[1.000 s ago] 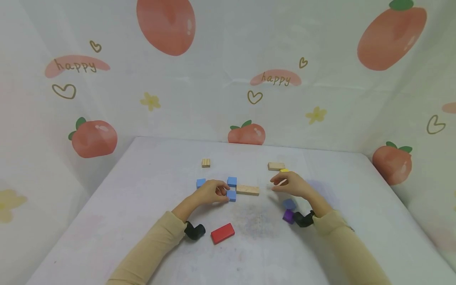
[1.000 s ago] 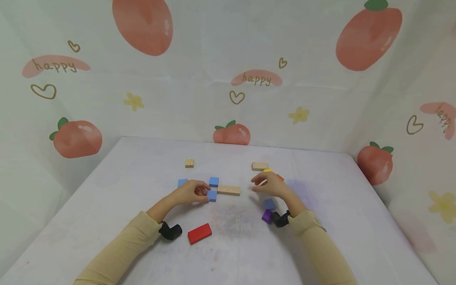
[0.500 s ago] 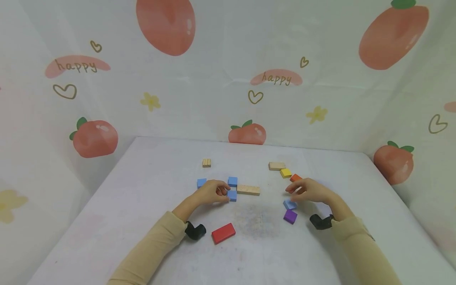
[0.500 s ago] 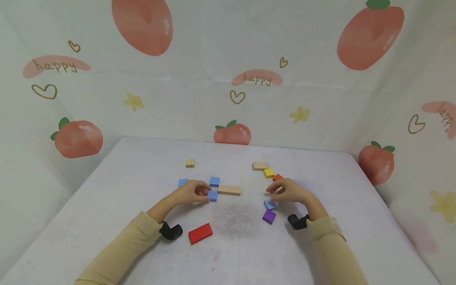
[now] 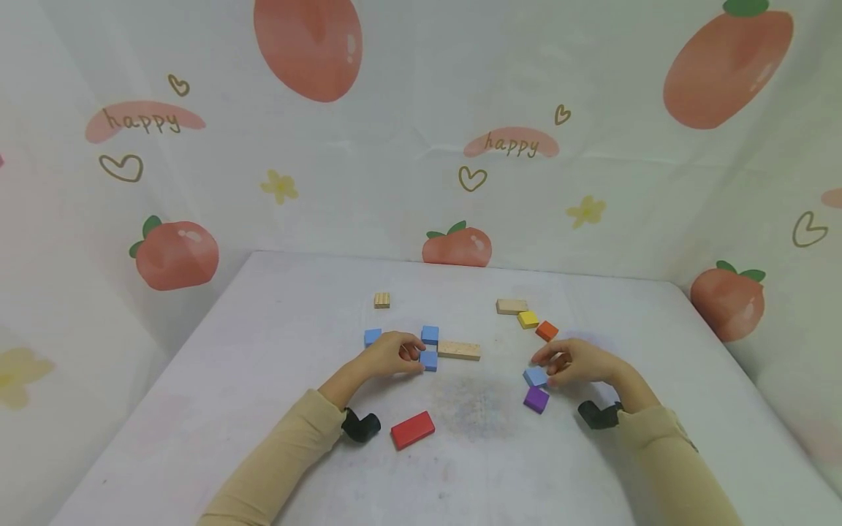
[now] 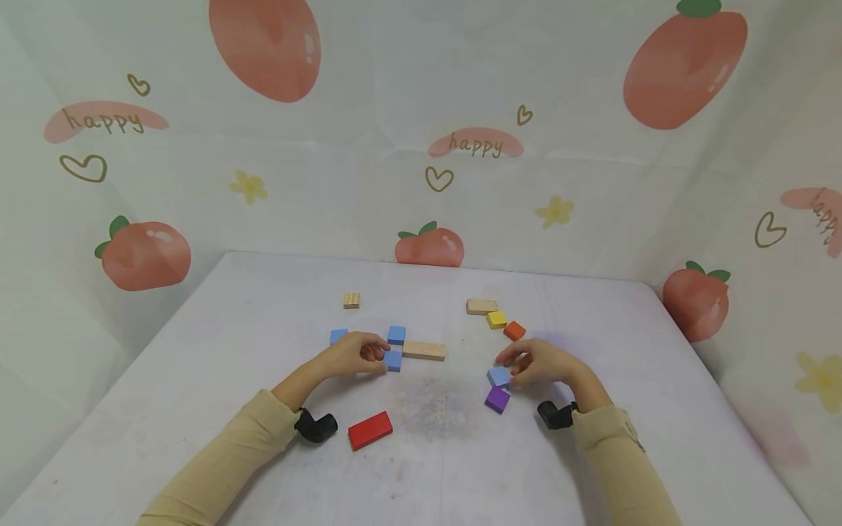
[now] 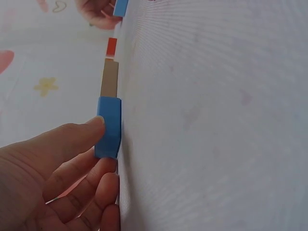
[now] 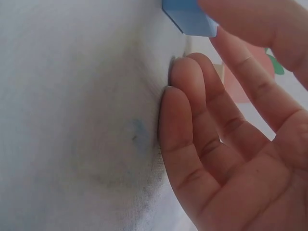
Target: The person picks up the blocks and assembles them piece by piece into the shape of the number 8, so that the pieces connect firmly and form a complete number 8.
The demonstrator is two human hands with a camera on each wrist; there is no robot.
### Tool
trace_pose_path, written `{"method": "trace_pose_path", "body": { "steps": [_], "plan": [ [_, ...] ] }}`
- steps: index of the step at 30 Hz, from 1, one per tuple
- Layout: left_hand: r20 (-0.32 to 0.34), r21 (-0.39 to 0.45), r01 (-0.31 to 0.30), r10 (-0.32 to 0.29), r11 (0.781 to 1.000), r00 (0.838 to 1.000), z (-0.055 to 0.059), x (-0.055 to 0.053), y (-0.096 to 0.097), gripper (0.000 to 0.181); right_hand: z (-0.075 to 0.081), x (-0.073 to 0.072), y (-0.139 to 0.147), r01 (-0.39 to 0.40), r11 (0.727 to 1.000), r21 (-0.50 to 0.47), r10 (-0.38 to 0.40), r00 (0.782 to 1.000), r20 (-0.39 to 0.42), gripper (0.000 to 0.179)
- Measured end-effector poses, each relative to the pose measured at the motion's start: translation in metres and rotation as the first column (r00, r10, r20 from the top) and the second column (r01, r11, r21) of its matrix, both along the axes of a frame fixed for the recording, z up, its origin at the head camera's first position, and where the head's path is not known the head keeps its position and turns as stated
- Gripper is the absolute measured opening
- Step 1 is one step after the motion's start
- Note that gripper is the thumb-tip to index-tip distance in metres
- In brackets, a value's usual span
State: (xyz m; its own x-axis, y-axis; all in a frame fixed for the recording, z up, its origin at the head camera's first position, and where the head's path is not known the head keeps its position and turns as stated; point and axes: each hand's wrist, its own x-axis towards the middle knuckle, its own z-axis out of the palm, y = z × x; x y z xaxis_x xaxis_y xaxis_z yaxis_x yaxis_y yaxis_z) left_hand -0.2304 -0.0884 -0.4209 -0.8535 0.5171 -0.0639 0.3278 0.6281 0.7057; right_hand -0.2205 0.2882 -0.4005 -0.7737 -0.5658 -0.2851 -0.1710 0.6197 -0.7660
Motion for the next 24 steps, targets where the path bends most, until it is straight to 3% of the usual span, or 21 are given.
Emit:
{"method": "trace_pose_path", "body": {
  "steps": [24],
  "plan": [
    [0.006, 0.011, -0.005, 0.005, 1.0, 1.0, 0.0026, 0.0025, -0.0002, 0.033, -0.0048, -0.0041, -0.0015, -0.022, 0.999, 0.045, 0.024, 0.998, -0.051, 0.032]
  ]
}}
